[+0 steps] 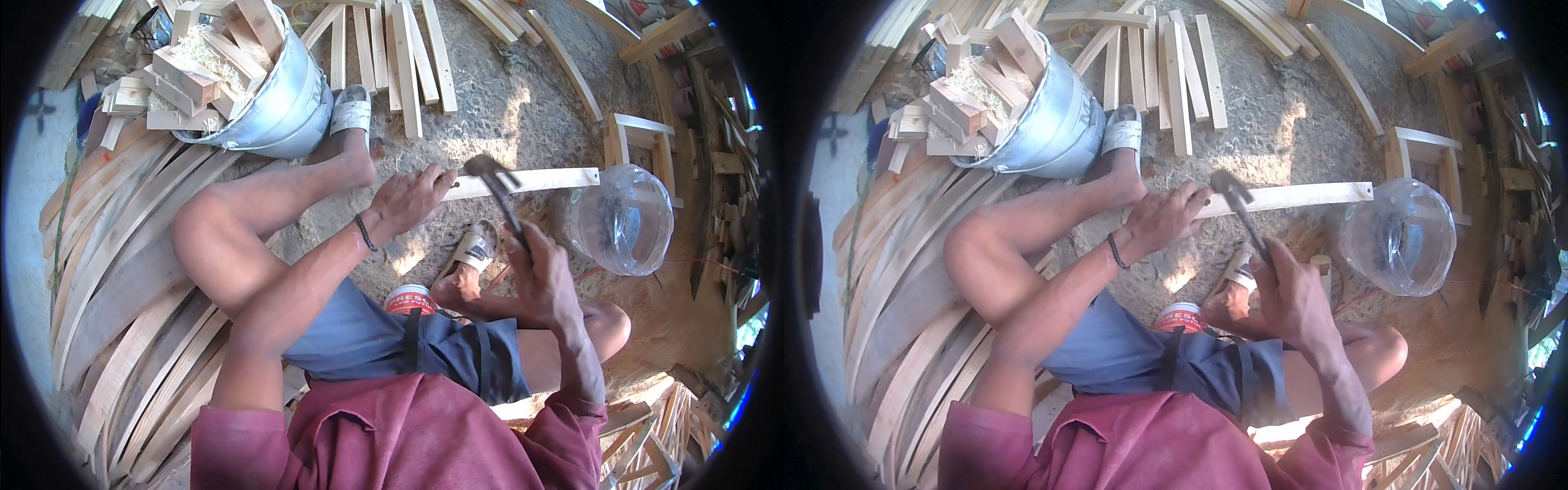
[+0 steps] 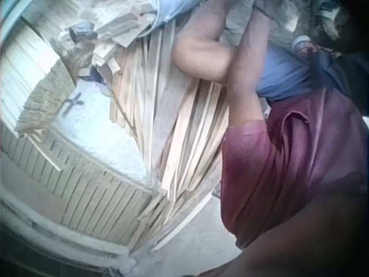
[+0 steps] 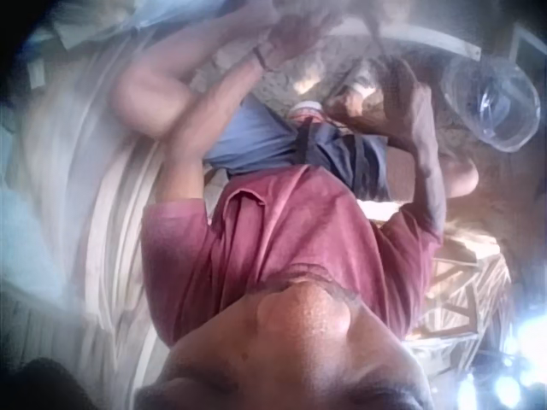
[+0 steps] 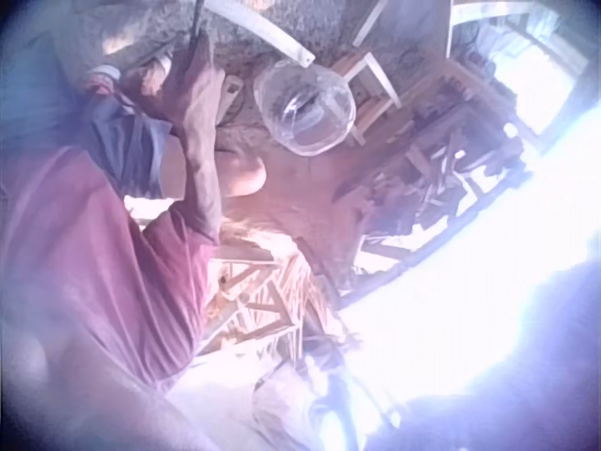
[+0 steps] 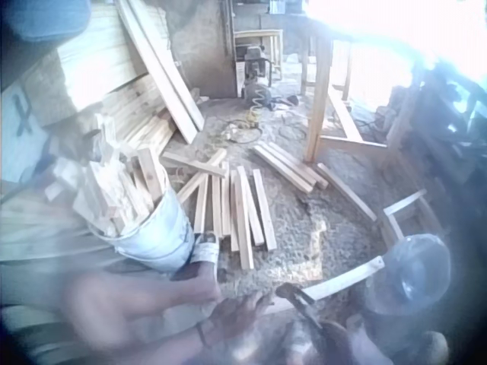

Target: The person applies adhesive to wood pieces and hammers nails into a joint to assemble a frame.

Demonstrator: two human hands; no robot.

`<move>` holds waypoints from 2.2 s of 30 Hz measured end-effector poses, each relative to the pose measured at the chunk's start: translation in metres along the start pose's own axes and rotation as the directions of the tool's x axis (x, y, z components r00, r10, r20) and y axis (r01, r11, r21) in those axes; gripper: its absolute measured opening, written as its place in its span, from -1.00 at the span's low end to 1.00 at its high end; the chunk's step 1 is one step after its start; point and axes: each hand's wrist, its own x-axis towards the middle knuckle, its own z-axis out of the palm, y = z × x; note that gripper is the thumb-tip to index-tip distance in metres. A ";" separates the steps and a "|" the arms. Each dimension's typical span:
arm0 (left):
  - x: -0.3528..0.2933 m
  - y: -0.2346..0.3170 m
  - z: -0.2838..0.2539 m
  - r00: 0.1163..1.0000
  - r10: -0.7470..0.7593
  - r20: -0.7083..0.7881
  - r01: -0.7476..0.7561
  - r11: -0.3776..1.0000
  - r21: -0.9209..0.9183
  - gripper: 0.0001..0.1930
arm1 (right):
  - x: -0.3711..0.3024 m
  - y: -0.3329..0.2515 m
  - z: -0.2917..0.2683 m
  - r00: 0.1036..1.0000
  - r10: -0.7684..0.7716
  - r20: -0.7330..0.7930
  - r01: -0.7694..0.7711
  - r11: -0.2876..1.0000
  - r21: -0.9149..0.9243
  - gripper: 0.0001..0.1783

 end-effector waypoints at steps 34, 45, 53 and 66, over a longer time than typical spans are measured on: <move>-0.006 -0.012 0.015 0.998 0.014 -0.058 -0.014 1.000 -0.001 -0.33 | -0.016 -0.043 -0.027 0.811 -0.342 -0.475 0.466 0.868 0.172 -0.71; 0.010 -0.009 0.027 0.982 0.114 -0.148 -0.117 0.993 -0.010 -0.28 | -0.008 0.019 0.016 0.980 -0.065 -0.187 0.055 0.997 -0.057 -0.84; -0.004 -0.009 -0.004 0.996 -0.085 0.039 0.090 0.985 -0.145 -0.41 | -0.035 -0.040 -0.032 0.653 -0.551 -0.520 0.748 0.576 0.329 -0.62; 0.004 -0.012 -0.009 0.968 -0.202 0.150 0.241 0.917 -0.319 -0.43 | -0.007 -0.014 0.022 0.979 -0.016 -0.202 0.057 0.978 0.199 -0.84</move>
